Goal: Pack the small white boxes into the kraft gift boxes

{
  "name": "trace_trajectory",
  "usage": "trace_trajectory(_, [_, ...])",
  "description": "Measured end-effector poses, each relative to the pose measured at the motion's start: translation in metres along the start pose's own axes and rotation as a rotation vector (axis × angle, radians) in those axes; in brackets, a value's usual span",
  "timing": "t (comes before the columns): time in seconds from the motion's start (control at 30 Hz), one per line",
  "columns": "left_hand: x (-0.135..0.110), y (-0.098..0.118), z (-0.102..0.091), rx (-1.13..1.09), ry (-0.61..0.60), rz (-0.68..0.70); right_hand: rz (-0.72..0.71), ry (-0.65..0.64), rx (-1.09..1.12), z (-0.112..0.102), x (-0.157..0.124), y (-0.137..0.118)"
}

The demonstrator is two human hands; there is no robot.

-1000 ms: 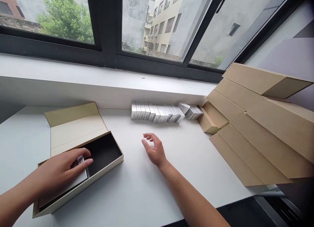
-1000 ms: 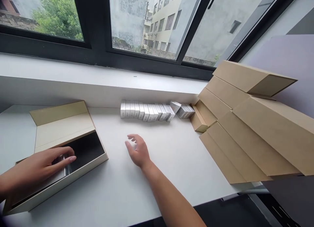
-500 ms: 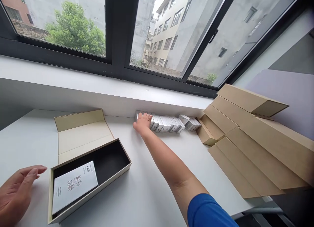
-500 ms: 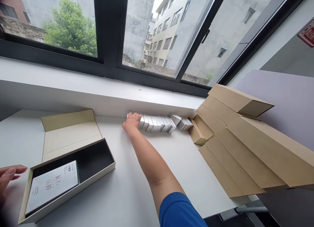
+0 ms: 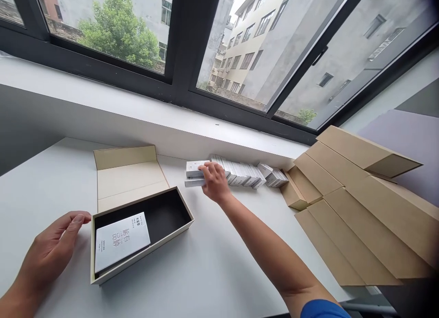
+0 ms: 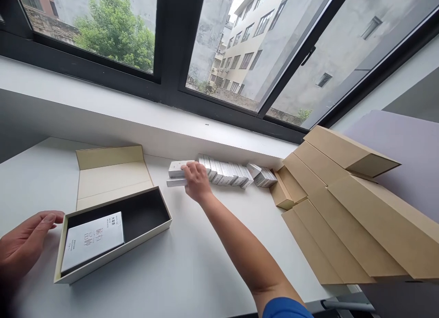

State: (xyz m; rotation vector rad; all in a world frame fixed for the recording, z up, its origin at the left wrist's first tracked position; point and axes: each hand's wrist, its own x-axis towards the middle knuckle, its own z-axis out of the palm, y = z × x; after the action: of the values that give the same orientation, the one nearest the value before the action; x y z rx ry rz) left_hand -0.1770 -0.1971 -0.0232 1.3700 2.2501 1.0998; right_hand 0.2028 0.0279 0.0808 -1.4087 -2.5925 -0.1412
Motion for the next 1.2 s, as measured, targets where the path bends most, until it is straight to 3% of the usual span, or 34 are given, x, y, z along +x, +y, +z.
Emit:
trace_trajectory(0.07, [-0.006, 0.023, -0.006, -0.079, -0.008, -0.100, -0.046, 0.104, 0.020, -0.006, -0.021, 0.005])
trace_trajectory(0.13, [-0.010, 0.047, -0.011, -0.107, 0.002, -0.090, -0.092, 0.216, 0.074, -0.008, -0.039, 0.008])
trace_trajectory(0.2, [-0.014, 0.070, -0.016, -0.091, 0.072, 0.068, -0.114, 0.291, 0.150, -0.007, -0.052, 0.006])
trace_trajectory(0.3, [-0.018, 0.103, -0.020, -0.027, 0.197, 0.431, -0.104, 0.362, 0.277, -0.007, -0.062, -0.008])
trace_trajectory(0.37, [-0.022, 0.126, -0.020, -0.009, 0.195, 0.592, -0.131, 0.466, 0.416, -0.011, -0.066, -0.024])
trace_trajectory(0.5, [-0.039, 0.170, -0.008, -0.130, -0.107, 0.672, -0.192, 0.549, 0.703, -0.028, -0.076, -0.064])
trace_trajectory(0.63, [-0.060, 0.205, 0.019, -0.394, -0.403, 0.480, -0.149, 0.487, 0.667, -0.043, -0.094, -0.098])
trace_trajectory(0.7, [-0.066, 0.213, 0.032, -0.532, -0.484, 0.349, -0.195, 0.445, 0.643, -0.050, -0.100, -0.106])
trace_trajectory(0.77, [-0.067, 0.214, 0.041, -0.649, -0.487, 0.270, -0.260, 0.331, 0.683, -0.056, -0.102, -0.105])
trace_trajectory(0.87, [-0.062, 0.207, 0.045, -0.728, -0.487, 0.242, -0.369, 0.107, 0.852, -0.066, -0.096, -0.091])
trace_trajectory(0.97, [-0.054, 0.200, 0.043, -0.824, -0.626, 0.250, -0.434, 0.034, 1.085, -0.069, -0.085, -0.078])
trace_trajectory(1.1, [-0.048, 0.198, 0.039, -1.027, -0.771, 0.305, -0.265, 0.030, 1.426, -0.060, -0.074, -0.074])
trace_trajectory(1.2, [-0.052, 0.198, 0.037, -1.017, -0.792, 0.370, -0.095, 0.036, 1.577, -0.055, -0.070, -0.070])
